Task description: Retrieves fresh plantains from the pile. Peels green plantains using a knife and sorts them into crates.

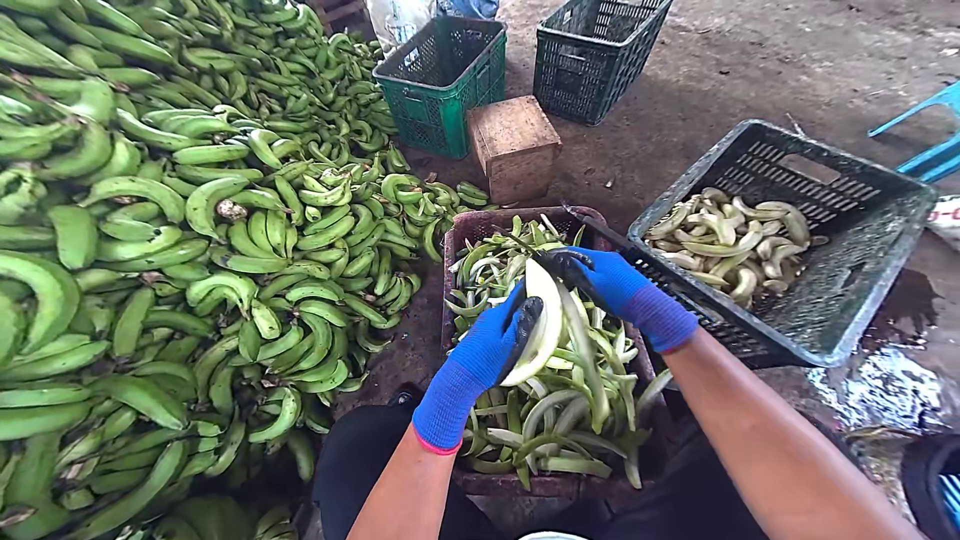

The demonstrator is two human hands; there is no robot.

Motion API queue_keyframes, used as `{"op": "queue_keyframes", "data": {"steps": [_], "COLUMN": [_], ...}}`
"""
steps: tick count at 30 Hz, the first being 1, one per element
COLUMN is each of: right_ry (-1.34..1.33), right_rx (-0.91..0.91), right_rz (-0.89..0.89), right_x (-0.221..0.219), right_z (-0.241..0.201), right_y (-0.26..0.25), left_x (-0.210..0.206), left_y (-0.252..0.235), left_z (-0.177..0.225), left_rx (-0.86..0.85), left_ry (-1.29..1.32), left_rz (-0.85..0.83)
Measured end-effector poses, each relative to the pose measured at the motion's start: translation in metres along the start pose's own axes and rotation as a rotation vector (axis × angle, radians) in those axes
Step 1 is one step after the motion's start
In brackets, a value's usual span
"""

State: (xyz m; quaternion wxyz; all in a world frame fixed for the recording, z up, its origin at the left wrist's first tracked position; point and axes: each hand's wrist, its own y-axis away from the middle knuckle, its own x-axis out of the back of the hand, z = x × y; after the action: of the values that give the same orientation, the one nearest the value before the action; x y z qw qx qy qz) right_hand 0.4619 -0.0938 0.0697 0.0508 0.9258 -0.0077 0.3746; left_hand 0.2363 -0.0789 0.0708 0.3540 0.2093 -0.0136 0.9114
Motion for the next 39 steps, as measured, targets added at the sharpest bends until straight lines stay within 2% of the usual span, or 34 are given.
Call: {"op": "queue_keyframes", "data": {"steps": [2, 5, 7, 9, 13, 15, 17, 20, 22, 23, 25, 27, 29, 32, 34, 36, 39], "right_ry": [-0.010, 0.115, 0.248, 0.338, 0.439, 0.465, 0.445, 0.304, 0.154, 0.077, -0.015, -0.048, -0.077, 0.074, 0.264, 0.353, 0.336], "right_rx": [0.052, 0.286, 0.502, 0.680, 0.818, 0.812, 0.757, 0.450, 0.124, -0.012, -0.233, -0.312, -0.159, 0.322, 0.649, 0.745, 0.633], "right_rz": [0.052, 0.133, 0.226, 0.328, 0.463, 0.505, 0.478, 0.278, 0.052, -0.020, -0.152, -0.190, -0.127, -0.030, 0.104, 0.186, 0.203], "right_x": [-0.005, -0.018, -0.032, -0.038, -0.037, -0.037, -0.037, -0.031, -0.016, -0.011, -0.006, -0.009, -0.013, -0.018, -0.023, -0.025, -0.025], "right_z": [-0.002, -0.005, -0.001, 0.001, -0.001, -0.003, -0.007, -0.019, -0.030, -0.032, -0.027, -0.017, -0.010, -0.005, 0.001, 0.000, -0.009], "right_y": [0.004, 0.017, 0.024, 0.026, 0.026, 0.027, 0.027, 0.028, 0.022, 0.017, 0.007, 0.001, 0.009, 0.028, 0.032, 0.033, 0.031], "left_x": [0.000, 0.008, 0.015, 0.021, 0.032, 0.030, 0.021, 0.003, -0.002, -0.005, -0.009, -0.003, 0.009, 0.028, 0.036, 0.034, 0.019], "left_y": [-0.005, -0.012, -0.010, -0.009, -0.010, -0.009, -0.007, -0.001, 0.008, 0.010, 0.007, 0.002, -0.004, -0.005, -0.003, -0.001, 0.010], "left_z": [-0.004, -0.018, -0.021, -0.021, -0.030, -0.026, -0.018, -0.003, 0.001, 0.000, -0.005, -0.009, -0.013, -0.022, -0.030, -0.027, -0.006], "left_rx": [0.095, 0.119, 0.072, 0.047, -0.040, -0.045, -0.044, -0.080, -0.061, -0.060, -0.045, 0.017, 0.091, 0.078, 0.048, 0.051, 0.028], "left_ry": [0.137, 0.529, 0.927, 1.166, 1.500, 1.489, 1.365, 0.936, 0.550, 0.456, 0.461, 0.635, 0.910, 1.185, 1.323, 1.324, 0.964], "left_rz": [0.177, 0.436, 0.424, 0.364, 0.221, 0.270, 0.404, 0.579, 0.470, 0.395, 0.329, 0.350, 0.400, 0.379, 0.260, 0.243, 0.411]}}
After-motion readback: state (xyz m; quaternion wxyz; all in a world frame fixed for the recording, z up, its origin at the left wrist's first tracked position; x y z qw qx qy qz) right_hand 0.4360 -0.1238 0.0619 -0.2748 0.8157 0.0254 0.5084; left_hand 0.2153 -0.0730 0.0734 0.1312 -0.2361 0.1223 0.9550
